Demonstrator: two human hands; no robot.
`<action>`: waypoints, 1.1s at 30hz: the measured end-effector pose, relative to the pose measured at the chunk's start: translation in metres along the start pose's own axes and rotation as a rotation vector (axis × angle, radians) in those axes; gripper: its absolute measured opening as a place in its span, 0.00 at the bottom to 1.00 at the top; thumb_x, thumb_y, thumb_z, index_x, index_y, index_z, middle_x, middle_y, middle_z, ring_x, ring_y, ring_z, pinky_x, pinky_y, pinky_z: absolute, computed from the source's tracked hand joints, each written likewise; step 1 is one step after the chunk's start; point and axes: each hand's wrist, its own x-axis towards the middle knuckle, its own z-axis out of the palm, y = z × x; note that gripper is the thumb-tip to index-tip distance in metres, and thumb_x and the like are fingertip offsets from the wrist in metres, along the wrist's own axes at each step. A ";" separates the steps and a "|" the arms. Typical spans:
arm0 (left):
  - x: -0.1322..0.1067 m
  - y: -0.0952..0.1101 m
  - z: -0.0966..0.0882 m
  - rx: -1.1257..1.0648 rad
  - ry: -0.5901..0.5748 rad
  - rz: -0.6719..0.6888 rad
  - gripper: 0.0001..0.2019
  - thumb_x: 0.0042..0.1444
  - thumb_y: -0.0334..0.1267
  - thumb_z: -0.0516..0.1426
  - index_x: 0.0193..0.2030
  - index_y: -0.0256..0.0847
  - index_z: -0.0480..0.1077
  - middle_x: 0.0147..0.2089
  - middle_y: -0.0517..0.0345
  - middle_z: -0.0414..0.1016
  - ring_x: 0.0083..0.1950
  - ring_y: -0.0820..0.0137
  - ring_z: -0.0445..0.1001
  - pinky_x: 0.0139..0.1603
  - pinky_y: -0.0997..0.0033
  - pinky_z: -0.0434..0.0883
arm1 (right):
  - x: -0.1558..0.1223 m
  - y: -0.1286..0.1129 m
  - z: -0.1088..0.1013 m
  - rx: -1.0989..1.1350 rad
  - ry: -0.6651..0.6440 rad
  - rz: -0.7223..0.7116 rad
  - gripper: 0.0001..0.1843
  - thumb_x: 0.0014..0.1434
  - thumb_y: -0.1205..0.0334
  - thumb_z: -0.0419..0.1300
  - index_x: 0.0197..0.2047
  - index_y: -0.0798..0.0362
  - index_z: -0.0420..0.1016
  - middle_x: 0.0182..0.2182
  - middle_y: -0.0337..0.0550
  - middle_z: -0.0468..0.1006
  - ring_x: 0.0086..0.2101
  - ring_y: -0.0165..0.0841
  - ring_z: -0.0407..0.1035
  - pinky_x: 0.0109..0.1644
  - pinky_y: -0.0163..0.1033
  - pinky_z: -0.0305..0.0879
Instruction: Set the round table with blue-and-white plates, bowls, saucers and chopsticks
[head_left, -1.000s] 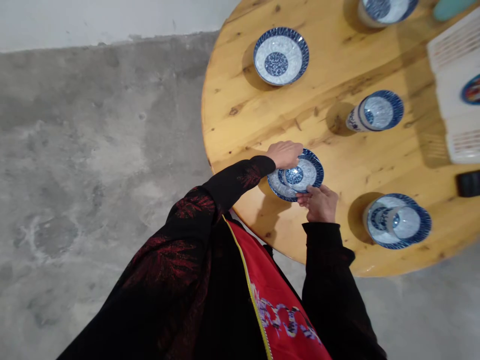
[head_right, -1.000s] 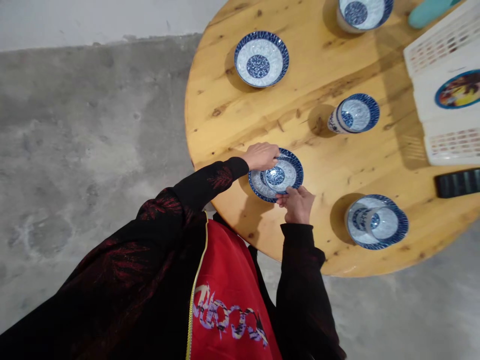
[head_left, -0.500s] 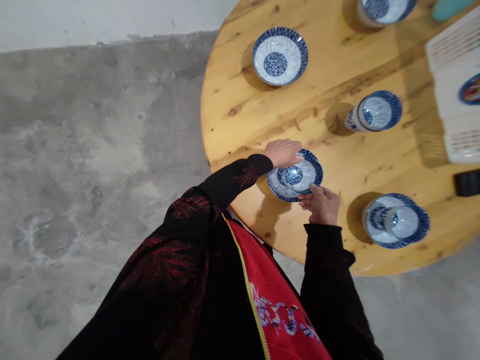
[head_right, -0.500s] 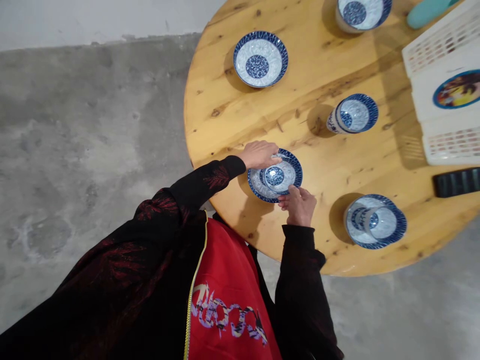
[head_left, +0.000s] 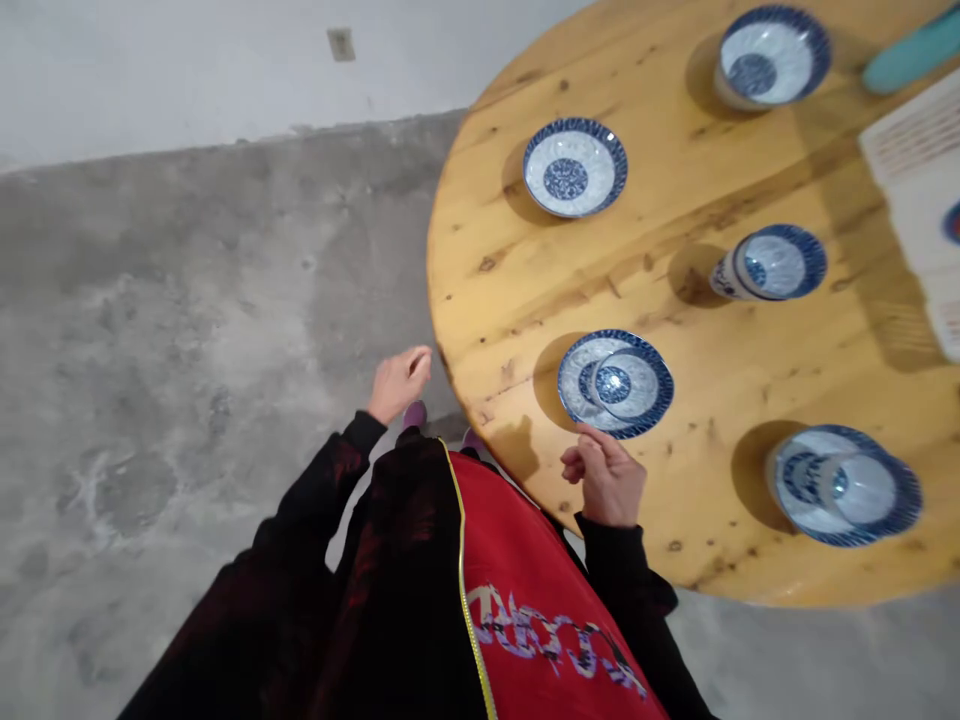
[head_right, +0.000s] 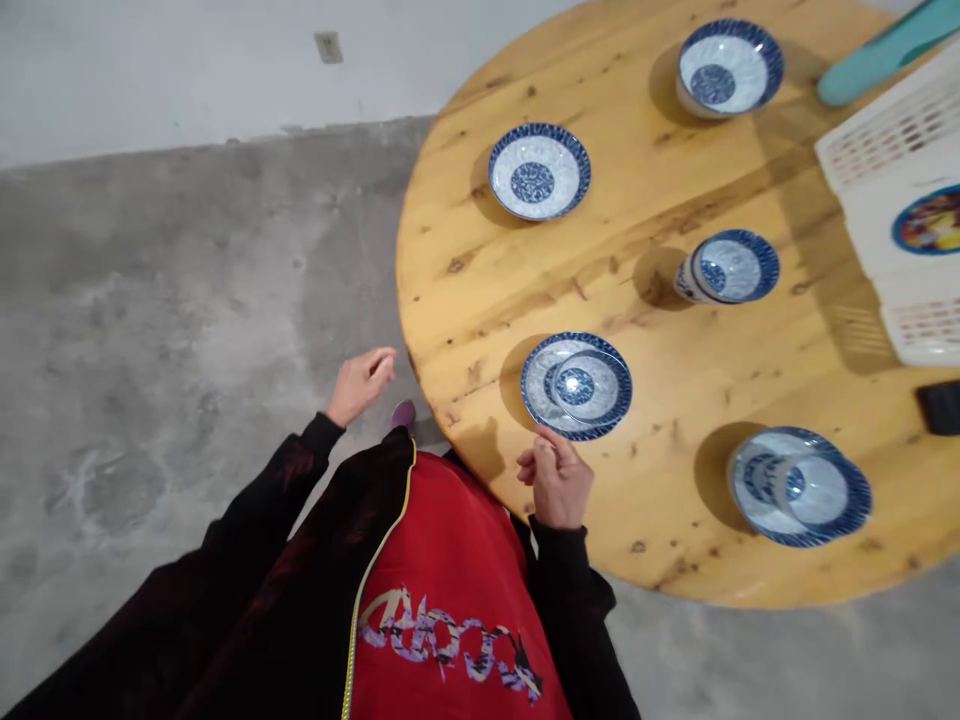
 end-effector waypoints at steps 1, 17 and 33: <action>-0.014 -0.015 -0.003 -0.019 0.011 -0.071 0.16 0.66 0.40 0.49 0.49 0.40 0.77 0.33 0.58 0.81 0.33 0.70 0.76 0.38 0.74 0.66 | -0.002 0.000 0.015 0.001 -0.053 0.003 0.26 0.54 0.47 0.63 0.47 0.60 0.76 0.19 0.36 0.75 0.15 0.28 0.64 0.19 0.33 0.61; -0.076 -0.096 -0.078 -0.214 0.172 -0.311 0.23 0.62 0.51 0.49 0.49 0.37 0.75 0.30 0.58 0.78 0.28 0.68 0.76 0.37 0.69 0.72 | -0.015 -0.030 0.183 0.012 -0.521 -0.050 0.29 0.52 0.44 0.56 0.47 0.58 0.74 0.19 0.34 0.73 0.16 0.28 0.64 0.22 0.34 0.61; 0.063 -0.024 -0.143 -0.187 0.028 0.041 0.21 0.65 0.47 0.48 0.53 0.40 0.76 0.34 0.58 0.80 0.31 0.71 0.77 0.41 0.72 0.73 | 0.024 -0.059 0.260 -0.034 -0.529 -0.140 0.25 0.54 0.44 0.53 0.44 0.55 0.74 0.18 0.35 0.74 0.16 0.30 0.65 0.24 0.37 0.64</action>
